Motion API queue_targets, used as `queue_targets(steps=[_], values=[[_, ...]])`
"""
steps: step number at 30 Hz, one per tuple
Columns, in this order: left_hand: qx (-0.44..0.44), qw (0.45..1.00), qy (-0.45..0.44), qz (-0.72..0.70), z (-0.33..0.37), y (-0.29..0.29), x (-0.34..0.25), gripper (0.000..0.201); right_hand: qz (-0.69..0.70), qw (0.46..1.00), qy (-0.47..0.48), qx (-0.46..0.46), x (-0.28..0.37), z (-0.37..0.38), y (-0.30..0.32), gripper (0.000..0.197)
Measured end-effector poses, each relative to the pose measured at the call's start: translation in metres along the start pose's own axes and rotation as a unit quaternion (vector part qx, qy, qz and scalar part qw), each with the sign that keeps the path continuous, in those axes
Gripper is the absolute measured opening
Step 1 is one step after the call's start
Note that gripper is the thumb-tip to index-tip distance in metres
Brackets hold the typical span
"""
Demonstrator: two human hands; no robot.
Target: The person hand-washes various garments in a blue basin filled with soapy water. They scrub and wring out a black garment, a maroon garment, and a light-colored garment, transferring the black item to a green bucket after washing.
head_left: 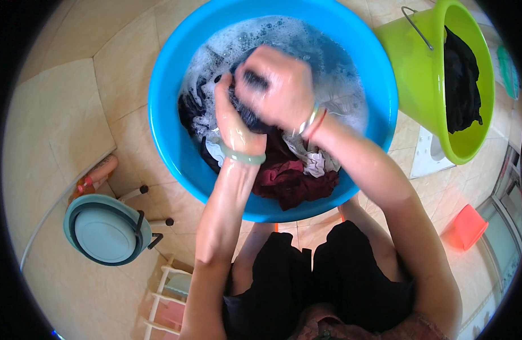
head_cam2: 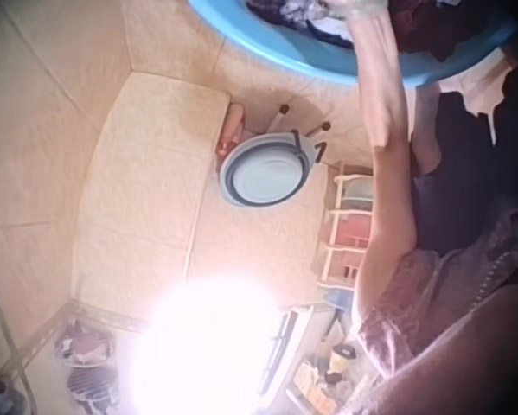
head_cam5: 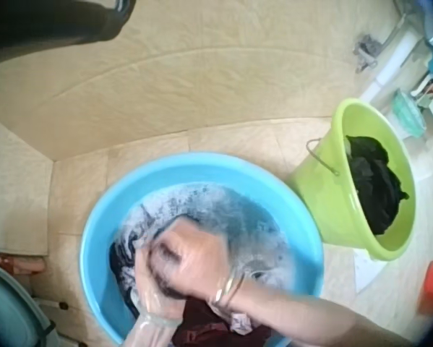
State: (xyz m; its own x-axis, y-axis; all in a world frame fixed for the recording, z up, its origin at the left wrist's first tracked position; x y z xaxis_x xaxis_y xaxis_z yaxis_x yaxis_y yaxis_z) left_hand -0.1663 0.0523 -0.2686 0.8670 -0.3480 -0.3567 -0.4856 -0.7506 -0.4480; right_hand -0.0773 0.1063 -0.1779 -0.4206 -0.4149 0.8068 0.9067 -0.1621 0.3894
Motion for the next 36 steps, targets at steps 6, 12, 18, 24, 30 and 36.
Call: queue_targets(steps=[6, 12, 18, 24, 30, 36], values=[[0.153, 0.926, -0.249, 0.238, -0.011, -0.028, -0.023, 0.021, -0.275, 0.931, -0.219, 0.095, -0.112, -0.041, 0.021, 0.02], [0.321, 0.714, -0.229, 0.579, 0.005, -0.061, 0.027, 0.043, -0.426, 0.87, -0.158, 0.192, -0.144, -0.058, 0.057, 0.029], [0.147, 0.952, -0.036, 0.266, 0.016, 0.002, 0.014, 0.048, -0.193, 0.978, -0.016, 0.073, -0.08, -0.013, 0.024, 0.048], [0.088, 0.978, -0.039, 0.187, 0.027, 0.025, 0.008, 0.052, -0.307, 0.901, -0.12, 0.283, -0.151, -0.03, -0.036, 0.06], [0.101, 0.983, 0.01, 0.151, 0.034, 0.027, 0.014, 0.077, -0.168, 0.872, -0.394, 0.237, -0.19, -0.042, -0.016, 0.036], [0.115, 0.982, 0.073, 0.134, 0.044, 0.022, 0.005, 0.058, 0.046, 0.985, -0.061, 0.151, -0.027, -0.021, 0.008, 0.029]])
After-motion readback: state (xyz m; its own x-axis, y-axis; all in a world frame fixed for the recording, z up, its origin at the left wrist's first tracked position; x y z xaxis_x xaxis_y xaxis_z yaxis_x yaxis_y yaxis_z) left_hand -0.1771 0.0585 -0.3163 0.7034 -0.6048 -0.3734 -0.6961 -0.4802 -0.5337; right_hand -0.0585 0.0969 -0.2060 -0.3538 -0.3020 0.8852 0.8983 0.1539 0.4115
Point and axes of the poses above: each hand's wrist, its own z-axis towards the middle knuckle, its own y-axis out of the back of the hand, x = y × z, the point moved 9 cm from there along z, towards the middle knuckle, and after that the axes turned 4 degrees about -x, right-handed, at the moved point
